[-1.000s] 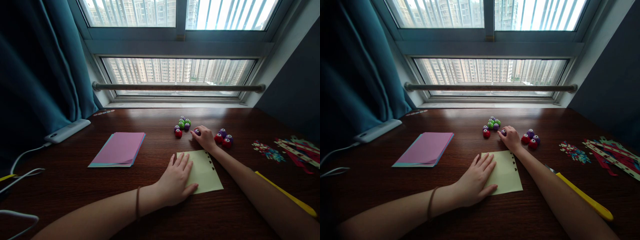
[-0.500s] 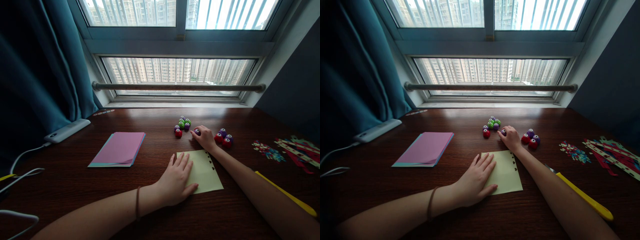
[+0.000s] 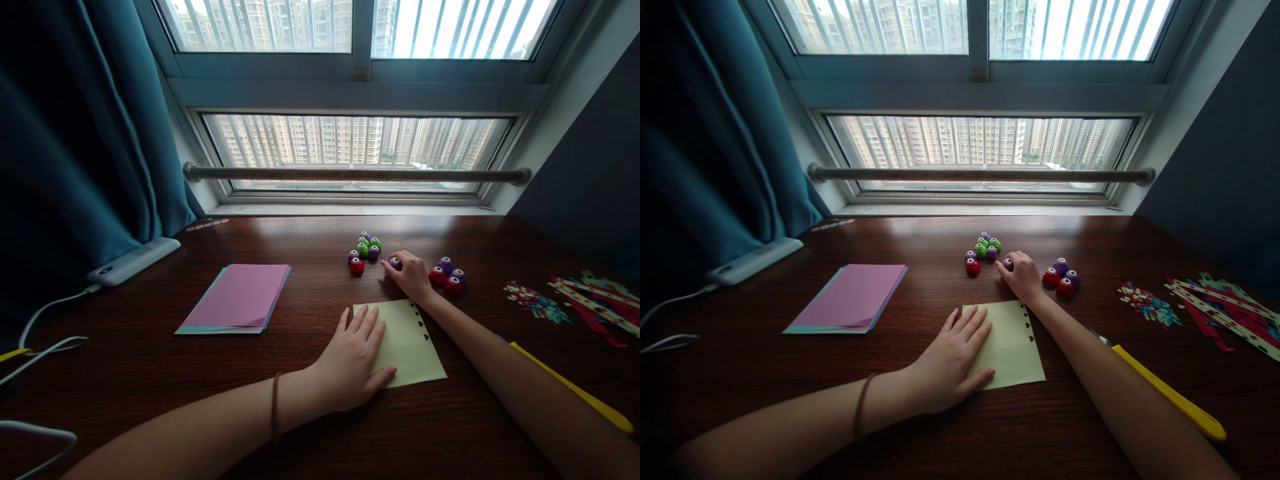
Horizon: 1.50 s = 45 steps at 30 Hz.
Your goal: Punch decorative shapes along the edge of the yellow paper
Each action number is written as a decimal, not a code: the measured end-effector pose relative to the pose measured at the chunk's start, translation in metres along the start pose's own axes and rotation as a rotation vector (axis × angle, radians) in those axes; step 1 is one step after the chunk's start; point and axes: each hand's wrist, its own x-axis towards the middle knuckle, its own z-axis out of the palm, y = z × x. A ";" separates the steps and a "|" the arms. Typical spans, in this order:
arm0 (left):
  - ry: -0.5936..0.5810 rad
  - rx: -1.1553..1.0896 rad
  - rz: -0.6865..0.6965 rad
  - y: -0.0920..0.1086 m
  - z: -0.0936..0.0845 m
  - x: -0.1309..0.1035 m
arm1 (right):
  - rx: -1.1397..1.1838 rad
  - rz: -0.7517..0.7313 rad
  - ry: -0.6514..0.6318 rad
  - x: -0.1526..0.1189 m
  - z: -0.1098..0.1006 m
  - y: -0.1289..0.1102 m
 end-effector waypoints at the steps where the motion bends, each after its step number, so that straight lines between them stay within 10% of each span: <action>1: 0.001 0.000 0.000 0.000 0.000 0.000 | 0.001 0.001 0.000 0.000 0.000 0.000; 45: 0.000 0.001 -0.001 -0.001 0.000 0.000 | 0.006 0.006 -0.005 0.001 0.000 0.002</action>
